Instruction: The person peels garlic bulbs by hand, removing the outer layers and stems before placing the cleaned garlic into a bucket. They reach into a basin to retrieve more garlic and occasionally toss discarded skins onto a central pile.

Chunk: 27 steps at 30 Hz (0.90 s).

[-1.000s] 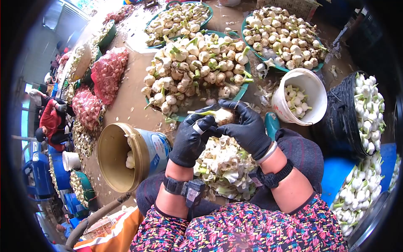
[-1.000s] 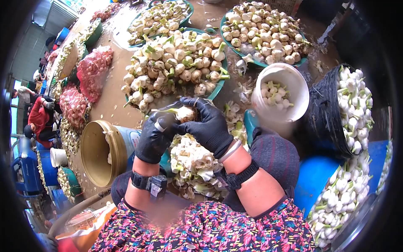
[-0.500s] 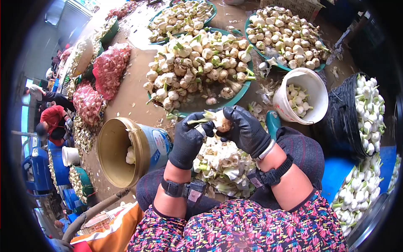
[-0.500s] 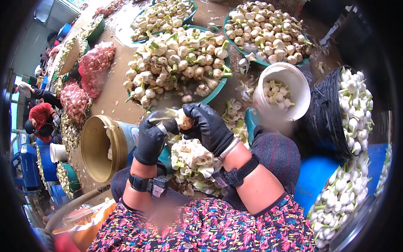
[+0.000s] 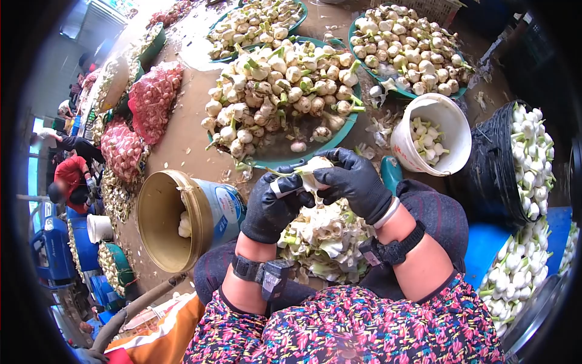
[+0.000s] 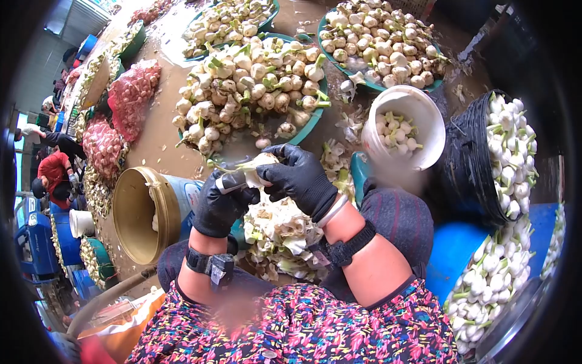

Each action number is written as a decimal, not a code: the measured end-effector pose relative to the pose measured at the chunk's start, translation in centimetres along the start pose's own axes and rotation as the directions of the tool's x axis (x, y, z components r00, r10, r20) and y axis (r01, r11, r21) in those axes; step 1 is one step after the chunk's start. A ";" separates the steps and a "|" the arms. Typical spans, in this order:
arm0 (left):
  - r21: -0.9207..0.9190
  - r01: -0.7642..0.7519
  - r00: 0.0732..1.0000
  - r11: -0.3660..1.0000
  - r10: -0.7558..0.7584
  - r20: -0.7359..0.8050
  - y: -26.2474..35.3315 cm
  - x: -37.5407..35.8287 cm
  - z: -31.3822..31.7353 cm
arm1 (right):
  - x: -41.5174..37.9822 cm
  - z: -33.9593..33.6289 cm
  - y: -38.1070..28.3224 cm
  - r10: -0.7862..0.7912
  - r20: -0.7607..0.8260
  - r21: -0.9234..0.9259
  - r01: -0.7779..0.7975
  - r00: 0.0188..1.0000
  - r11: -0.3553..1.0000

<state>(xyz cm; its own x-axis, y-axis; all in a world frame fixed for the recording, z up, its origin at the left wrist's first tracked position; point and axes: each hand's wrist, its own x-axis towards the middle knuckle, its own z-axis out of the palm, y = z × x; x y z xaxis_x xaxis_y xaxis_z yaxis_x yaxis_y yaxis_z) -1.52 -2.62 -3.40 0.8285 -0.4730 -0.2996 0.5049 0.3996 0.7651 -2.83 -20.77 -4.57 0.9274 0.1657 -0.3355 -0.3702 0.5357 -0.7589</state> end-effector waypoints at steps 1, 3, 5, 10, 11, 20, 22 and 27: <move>-0.137 0.028 0.998 0.990 -0.036 -0.053 -0.2 -0.1 0.2 | -0.2 -0.1 -0.6 0.051 0.039 -0.009 -0.050 0.998 0.999; -0.190 0.035 0.999 0.981 -0.034 0.008 -0.1 -0.1 -0.2 | -0.4 -0.2 -1.1 0.102 0.073 -0.020 -0.100 0.992 0.995; -0.222 0.033 0.999 0.974 -0.032 0.008 0.2 -0.4 0.0 | -0.5 -0.2 -1.2 0.106 0.159 0.026 -0.112 0.982 0.993; -0.187 -0.170 0.985 0.968 0.172 -0.004 -0.8 1.0 -6.8 | -0.9 0.2 -1.2 0.026 0.384 0.279 -0.143 0.923 0.950; -0.185 -0.176 0.984 0.967 0.178 -0.005 -0.6 0.9 -6.4 | -1.1 0.3 -1.5 -0.002 0.385 0.251 -0.103 0.923 0.962; -0.013 -0.028 0.994 1.000 0.030 0.108 -0.4 0.0 -0.3 | -1.1 0.7 -1.2 -0.163 0.223 0.059 0.154 0.961 0.986; -0.005 -0.048 0.998 0.999 0.048 0.050 0.1 -0.1 2.3 | -0.4 -0.1 -0.6 -0.361 0.225 -0.199 0.406 0.905 0.892; 0.175 -0.078 0.996 0.982 0.086 -0.036 0.0 -0.3 1.9 | -1.5 0.5 -2.0 -0.329 0.116 -0.388 0.348 0.937 0.853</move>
<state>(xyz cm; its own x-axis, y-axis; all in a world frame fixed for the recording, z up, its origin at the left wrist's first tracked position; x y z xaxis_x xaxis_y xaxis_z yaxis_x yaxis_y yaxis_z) -2.18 -3.98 -2.21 0.8769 -0.4084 -0.2535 0.3886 0.2920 0.8739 -3.48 -21.69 -2.25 0.9972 0.0753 0.0005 -0.0141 0.1937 -0.9810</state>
